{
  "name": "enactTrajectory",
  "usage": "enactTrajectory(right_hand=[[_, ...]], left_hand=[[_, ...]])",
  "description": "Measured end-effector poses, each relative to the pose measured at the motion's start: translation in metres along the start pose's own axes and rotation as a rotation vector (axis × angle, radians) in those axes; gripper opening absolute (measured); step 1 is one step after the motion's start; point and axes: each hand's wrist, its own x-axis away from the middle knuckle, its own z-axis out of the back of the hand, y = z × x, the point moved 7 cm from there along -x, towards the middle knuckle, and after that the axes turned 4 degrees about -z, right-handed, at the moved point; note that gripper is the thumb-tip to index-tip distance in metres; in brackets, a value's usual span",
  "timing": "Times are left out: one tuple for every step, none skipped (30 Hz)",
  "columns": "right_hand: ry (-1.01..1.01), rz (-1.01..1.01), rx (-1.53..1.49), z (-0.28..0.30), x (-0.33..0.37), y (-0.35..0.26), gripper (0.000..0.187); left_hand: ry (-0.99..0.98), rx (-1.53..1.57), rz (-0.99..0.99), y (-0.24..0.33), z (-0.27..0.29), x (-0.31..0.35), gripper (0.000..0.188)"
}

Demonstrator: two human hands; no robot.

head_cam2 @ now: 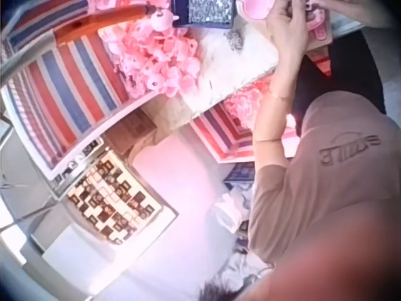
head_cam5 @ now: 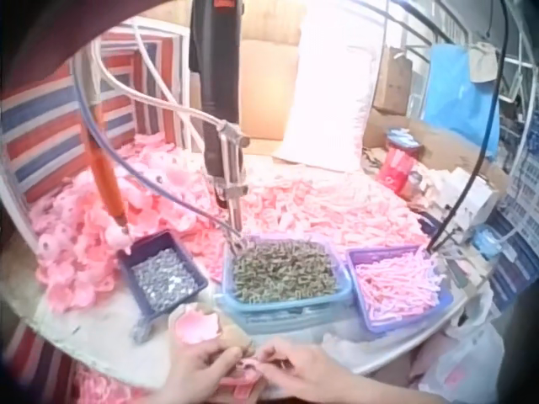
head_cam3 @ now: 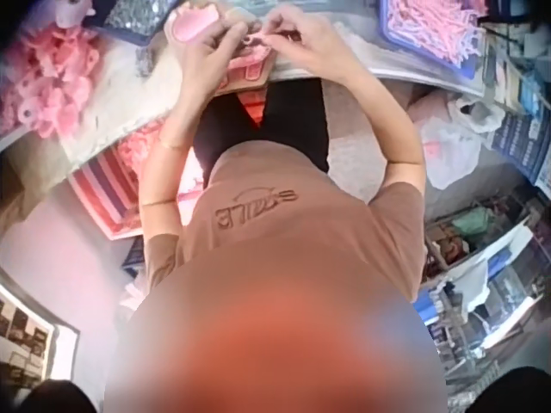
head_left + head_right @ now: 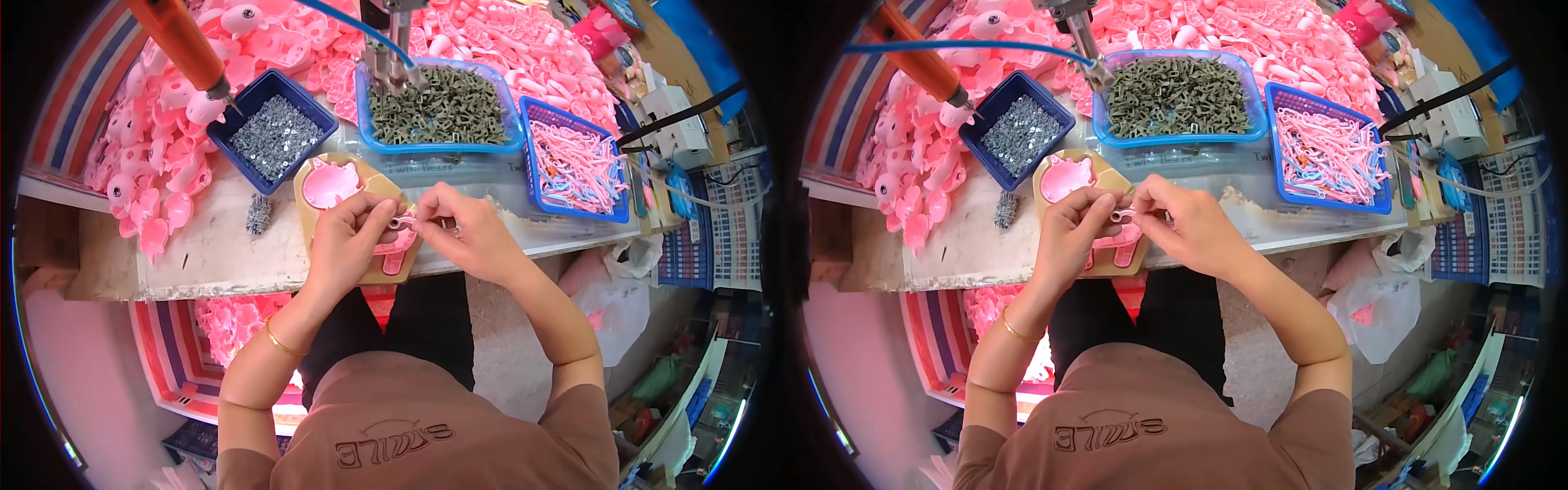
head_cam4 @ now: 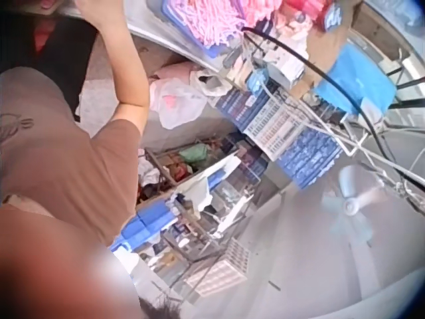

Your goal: Assembling plastic toy pig components by attaching eyes and ears, then using a heat tool and mechanical tool to secure parts.

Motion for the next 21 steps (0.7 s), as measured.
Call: enactTrajectory(right_hand=[[0.03, 0.049, 0.06, 0.001, 0.0, -0.003, 0.014], [0.028, 0.047, 0.059, 0.0, 0.001, -0.002, 0.014], [0.053, 0.054, 0.09, 0.0, 0.001, -0.001, 0.014], [0.081, 0.061, 0.122, 0.001, 0.002, -0.001, 0.014], [0.082, 0.058, 0.123, 0.0, 0.003, -0.001, 0.014], [0.102, 0.067, 0.126, 0.0, 0.003, -0.002, 0.015], [0.12, 0.078, 0.127, 0.0, 0.004, -0.003, 0.015], [0.119, 0.077, 0.125, 0.0, 0.004, -0.003, 0.015], [0.09, 0.06, 0.104, 0.0, 0.004, -0.004, 0.015], [0.06, 0.044, 0.084, -0.001, 0.003, -0.004, 0.015], [0.057, 0.045, 0.082, -0.001, 0.002, -0.006, 0.015], [0.014, 0.031, 0.06, -0.003, 0.001, -0.008, 0.014], [-0.029, 0.017, 0.038, -0.006, 0.0, -0.008, 0.014], [-0.035, 0.02, 0.038, -0.007, -0.002, -0.008, 0.014], [-0.039, 0.066, 0.133, -0.009, -0.002, -0.012, 0.016], [-0.042, 0.111, 0.228, -0.011, -0.003, -0.015, 0.018], [-0.048, 0.113, 0.227, -0.013, -0.004, -0.014, 0.018], [-0.025, 0.17, 0.294, -0.016, -0.004, -0.017, 0.019], [-0.004, 0.229, 0.357, -0.018, -0.006, -0.021, 0.019], [-0.014, 0.234, 0.352, -0.021, -0.009, -0.024, 0.019], [0.007, 0.291, 0.41, -0.022, -0.011, -0.031, 0.021]], left_hand=[[0.001, 0.002, 0.002, -0.001, -0.001, 0.001, 0.026], [0.016, 0.015, 0.005, -0.001, -0.001, 0.001, 0.026], [0.031, 0.028, 0.008, -0.002, 0.0, 0.002, 0.026], [0.028, 0.029, 0.01, -0.001, -0.001, 0.002, 0.026], [0.027, 0.067, 0.021, -0.002, -0.001, 0.002, 0.027], [0.026, 0.104, 0.032, -0.002, -0.001, 0.002, 0.027], [0.027, 0.104, 0.034, -0.001, 0.0, 0.003, 0.027], [0.021, 0.104, 0.054, -0.001, 0.0, 0.004, 0.027], [0.014, 0.104, 0.073, 0.0, 0.0, 0.005, 0.028], [0.018, 0.105, 0.074, 0.001, 0.001, 0.006, 0.028], [-0.015, 0.096, 0.056, 0.004, -0.002, 0.008, 0.028], [-0.046, 0.087, 0.037, 0.005, -0.004, 0.009, 0.028], [-0.041, 0.088, 0.036, 0.004, -0.001, 0.009, 0.028], [-0.054, 0.017, -0.002, 0.003, 0.002, 0.008, 0.028], [-0.065, -0.054, -0.04, 0.004, 0.004, 0.008, 0.028], [-0.06, -0.052, -0.039, 0.005, 0.006, 0.008, 0.028], [-0.076, -0.072, -0.054, 0.008, 0.007, 0.008, 0.028], [-0.092, -0.092, -0.069, 0.01, 0.008, 0.009, 0.028], [-0.081, -0.093, -0.067, 0.011, 0.012, 0.009, 0.028], [-0.087, -0.096, -0.049, 0.01, 0.015, 0.01, 0.028], [-0.092, -0.098, -0.03, 0.01, 0.019, 0.011, 0.028]])
